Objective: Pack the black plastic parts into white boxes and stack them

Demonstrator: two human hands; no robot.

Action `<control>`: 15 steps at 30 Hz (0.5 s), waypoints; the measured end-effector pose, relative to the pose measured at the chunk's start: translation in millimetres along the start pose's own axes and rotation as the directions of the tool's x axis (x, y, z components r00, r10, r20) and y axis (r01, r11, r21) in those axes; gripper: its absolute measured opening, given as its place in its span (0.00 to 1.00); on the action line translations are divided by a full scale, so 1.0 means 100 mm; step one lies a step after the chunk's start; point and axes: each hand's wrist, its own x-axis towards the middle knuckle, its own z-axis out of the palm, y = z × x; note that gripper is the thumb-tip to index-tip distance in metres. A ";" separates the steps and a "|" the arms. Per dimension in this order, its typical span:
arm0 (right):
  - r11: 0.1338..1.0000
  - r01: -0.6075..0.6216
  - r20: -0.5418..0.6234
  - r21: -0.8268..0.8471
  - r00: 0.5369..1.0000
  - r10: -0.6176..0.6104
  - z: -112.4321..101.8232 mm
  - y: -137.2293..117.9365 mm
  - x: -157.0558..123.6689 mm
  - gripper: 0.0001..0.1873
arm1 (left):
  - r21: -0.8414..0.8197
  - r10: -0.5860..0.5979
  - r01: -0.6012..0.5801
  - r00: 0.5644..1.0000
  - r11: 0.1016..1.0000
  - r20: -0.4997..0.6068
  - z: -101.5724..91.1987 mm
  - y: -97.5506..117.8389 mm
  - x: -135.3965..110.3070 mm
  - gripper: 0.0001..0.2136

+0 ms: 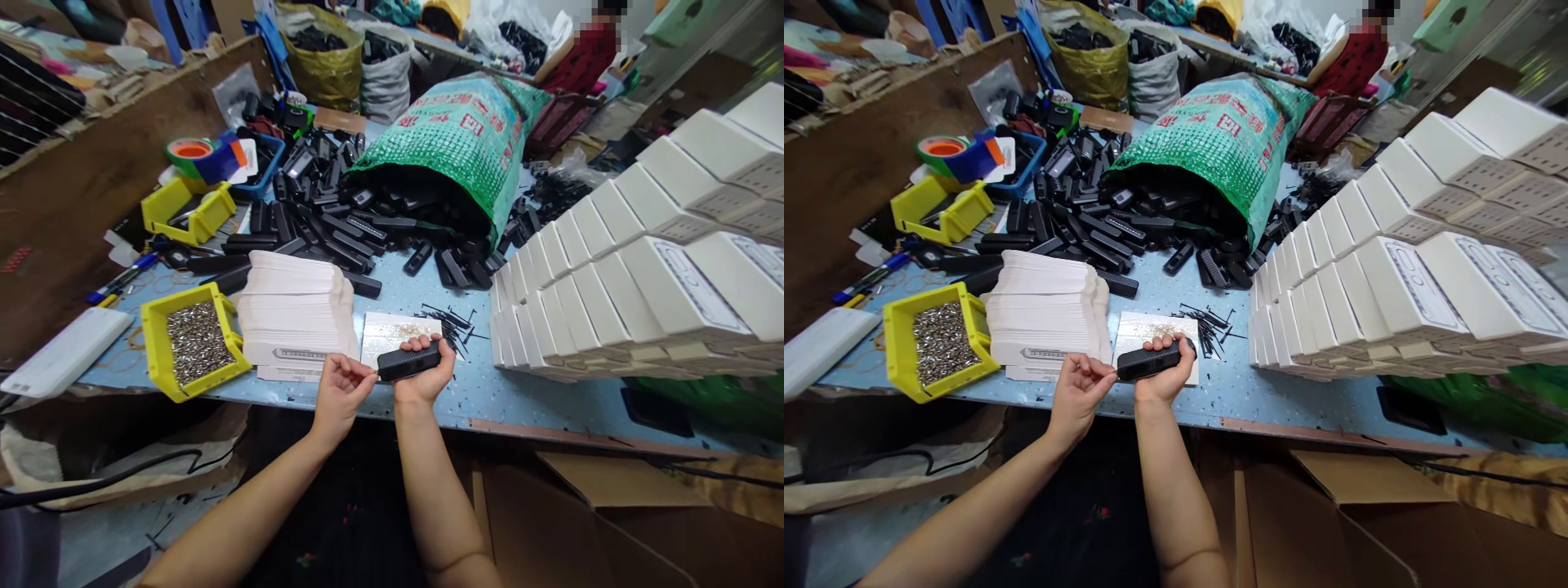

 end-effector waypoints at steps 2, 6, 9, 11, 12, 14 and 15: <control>0.999 -0.037 -0.017 -0.003 0.999 0.037 -0.03 0.00 0.01 0.10 | 0.041 0.081 -0.082 0.996 0.996 0.024 0.00 -0.04 -0.02 0.18; 0.998 -0.003 -0.009 -0.064 1.000 0.002 -0.09 0.03 0.01 0.11 | 0.195 0.176 -0.192 0.980 0.962 0.096 -0.03 -0.11 -0.04 0.14; 0.989 0.065 0.029 -0.136 0.998 -0.062 -0.10 0.05 0.00 0.10 | 0.251 0.148 -0.176 0.981 0.952 0.128 -0.11 -0.14 -0.03 0.11; 0.963 0.165 0.125 -0.211 0.982 -0.141 -0.12 0.03 0.01 0.09 | 0.353 0.152 -0.209 0.971 0.912 0.183 -0.26 -0.13 0.00 0.10; 0.933 0.262 0.198 -0.247 0.956 -0.216 -0.14 0.00 0.02 0.08 | 0.448 0.177 -0.261 0.959 0.855 0.222 -0.37 -0.10 0.03 0.11; 0.803 0.506 0.402 -0.315 0.838 -0.370 -0.21 -0.06 0.06 0.07 | 0.677 0.215 -0.400 0.914 0.618 0.344 -0.66 -0.01 0.12 0.14; 0.711 0.610 0.533 -0.351 0.754 -0.383 -0.25 -0.10 0.10 0.07 | 0.764 0.207 -0.460 0.887 0.453 0.412 -0.82 0.04 0.17 0.14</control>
